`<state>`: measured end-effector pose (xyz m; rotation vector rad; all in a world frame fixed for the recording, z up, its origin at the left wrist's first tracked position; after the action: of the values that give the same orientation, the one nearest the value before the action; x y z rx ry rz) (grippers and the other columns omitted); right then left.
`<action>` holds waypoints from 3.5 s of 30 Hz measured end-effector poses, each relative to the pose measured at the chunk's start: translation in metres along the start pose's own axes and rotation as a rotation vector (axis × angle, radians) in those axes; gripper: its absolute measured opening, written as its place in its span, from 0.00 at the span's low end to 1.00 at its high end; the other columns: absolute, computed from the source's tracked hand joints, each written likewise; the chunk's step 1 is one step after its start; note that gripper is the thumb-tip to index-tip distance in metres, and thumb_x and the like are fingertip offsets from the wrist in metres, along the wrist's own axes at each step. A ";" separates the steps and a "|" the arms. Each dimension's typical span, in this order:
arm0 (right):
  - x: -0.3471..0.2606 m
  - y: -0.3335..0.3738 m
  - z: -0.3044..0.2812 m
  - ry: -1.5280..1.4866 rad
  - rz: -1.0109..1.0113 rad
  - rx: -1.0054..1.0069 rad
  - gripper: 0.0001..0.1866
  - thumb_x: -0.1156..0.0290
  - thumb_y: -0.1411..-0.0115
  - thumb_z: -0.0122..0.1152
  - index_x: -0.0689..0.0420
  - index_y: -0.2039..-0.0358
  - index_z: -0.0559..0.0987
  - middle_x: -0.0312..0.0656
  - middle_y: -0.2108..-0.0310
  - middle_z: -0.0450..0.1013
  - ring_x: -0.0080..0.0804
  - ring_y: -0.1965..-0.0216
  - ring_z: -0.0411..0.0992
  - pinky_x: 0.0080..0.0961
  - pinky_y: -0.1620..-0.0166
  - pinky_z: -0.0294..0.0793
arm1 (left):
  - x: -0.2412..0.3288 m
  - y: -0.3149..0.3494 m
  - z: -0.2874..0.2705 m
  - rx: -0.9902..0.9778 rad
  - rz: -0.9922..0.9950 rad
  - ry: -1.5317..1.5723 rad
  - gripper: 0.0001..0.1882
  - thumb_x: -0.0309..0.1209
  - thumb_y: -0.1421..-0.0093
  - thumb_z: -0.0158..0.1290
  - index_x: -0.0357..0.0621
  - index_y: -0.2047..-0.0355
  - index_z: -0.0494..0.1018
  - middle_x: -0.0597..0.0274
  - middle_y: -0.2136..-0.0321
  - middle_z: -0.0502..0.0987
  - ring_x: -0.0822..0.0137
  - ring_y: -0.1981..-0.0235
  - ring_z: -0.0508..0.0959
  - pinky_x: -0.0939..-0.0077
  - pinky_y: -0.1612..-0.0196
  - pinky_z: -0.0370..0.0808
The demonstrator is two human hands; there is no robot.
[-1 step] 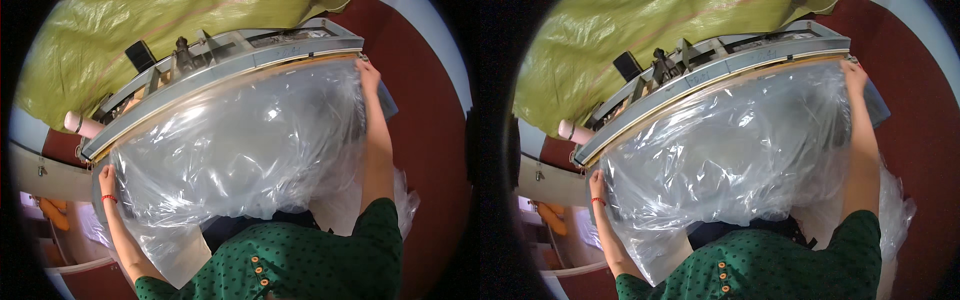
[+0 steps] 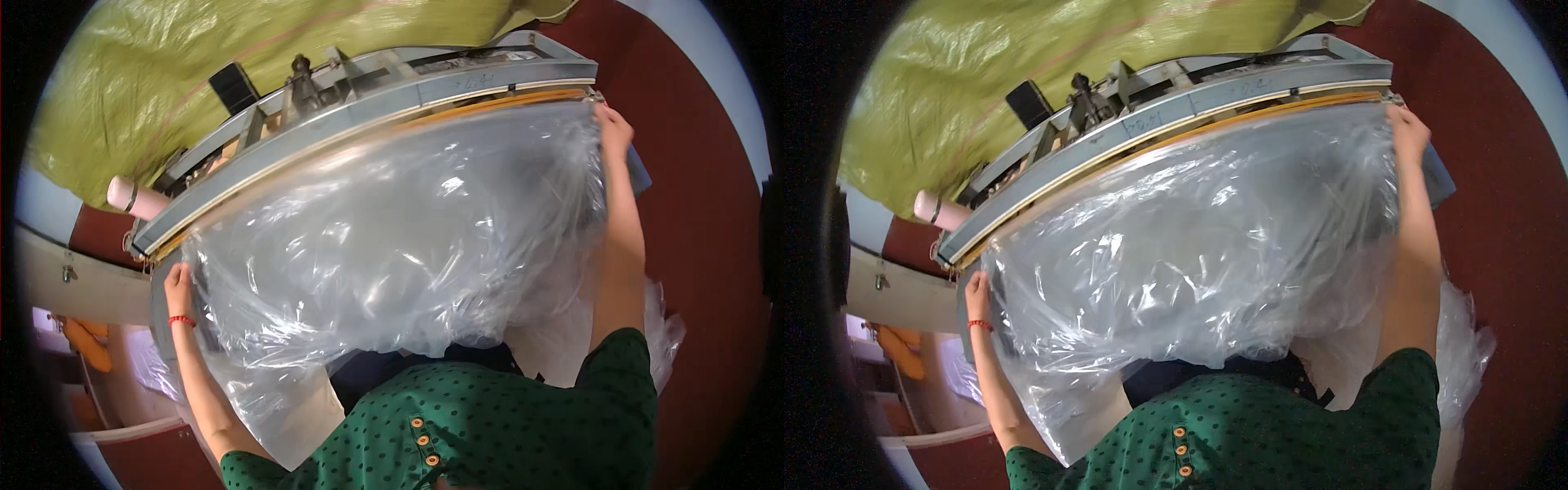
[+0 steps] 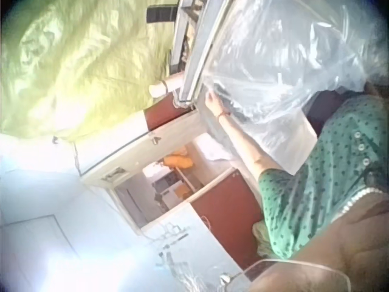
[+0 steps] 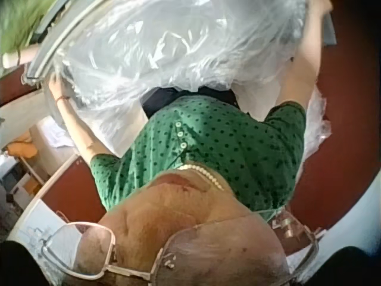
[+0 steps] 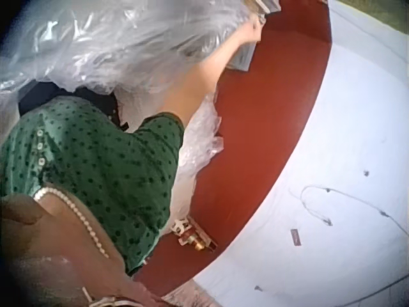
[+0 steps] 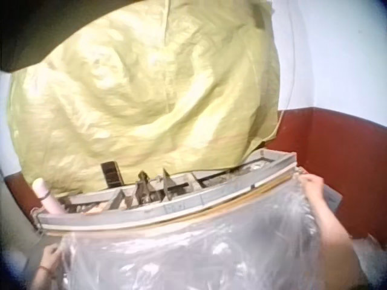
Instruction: The recorder is aligning and smoothing a large plastic sheet onto an industrial heat-sealing machine.
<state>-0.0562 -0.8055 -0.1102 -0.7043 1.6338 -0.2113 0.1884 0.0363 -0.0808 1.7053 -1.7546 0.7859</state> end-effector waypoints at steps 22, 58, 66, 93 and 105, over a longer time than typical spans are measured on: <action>-0.319 0.307 0.229 -0.581 -0.044 -1.436 0.08 0.68 0.51 0.59 0.60 0.73 0.75 0.33 0.77 0.71 0.18 0.72 0.66 0.15 0.67 0.66 | 0.112 0.130 0.001 -0.333 0.335 0.361 0.06 0.29 0.47 0.52 0.41 0.72 0.69 0.72 0.77 0.70 0.82 0.74 0.66 0.87 0.70 0.63; -0.010 0.022 -0.071 1.283 0.419 0.101 0.13 0.67 0.48 0.45 0.54 0.65 0.76 0.47 0.63 0.72 0.42 0.59 0.70 0.36 0.60 0.71 | -0.165 -0.054 -0.066 0.249 0.135 -0.625 0.27 0.46 0.43 0.41 0.42 0.48 0.60 0.48 0.46 0.57 0.54 0.44 0.56 0.68 0.43 0.51; 0.003 0.019 -0.077 1.246 0.340 0.125 0.13 0.69 0.46 0.41 0.60 0.65 0.71 0.50 0.67 0.73 0.43 0.63 0.72 0.36 0.62 0.71 | 0.067 -0.010 0.064 0.201 0.173 0.212 0.20 0.41 0.45 0.49 0.36 0.60 0.69 0.60 0.63 0.73 0.71 0.64 0.72 0.76 0.60 0.67; 0.000 0.023 -0.078 1.185 0.253 0.055 0.13 0.66 0.47 0.44 0.59 0.66 0.72 0.50 0.68 0.73 0.44 0.63 0.72 0.38 0.61 0.70 | 0.266 0.121 0.310 -0.092 0.645 0.061 0.13 0.36 0.49 0.50 0.41 0.67 0.67 0.51 0.73 0.72 0.54 0.69 0.73 0.66 0.66 0.69; 0.059 0.014 -0.119 0.093 0.174 0.337 0.12 0.64 0.50 0.58 0.62 0.71 0.75 0.40 0.73 0.74 0.26 0.71 0.71 0.22 0.64 0.69 | 0.271 0.133 0.331 0.003 0.638 -0.278 0.31 0.42 0.60 0.61 0.45 0.58 0.63 0.68 0.81 0.70 0.65 0.72 0.70 0.67 0.65 0.62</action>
<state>-0.1754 -0.8570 -0.1421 -0.2982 1.6846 -0.3875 0.0483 -0.3887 -0.1042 1.2951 -2.5462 0.8304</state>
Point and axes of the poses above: each hand's wrist, its own y-axis away from the middle knuckle, its own z-axis out of the palm, x = y × z, the point moved 1 cm from there along -y, towards the middle knuckle
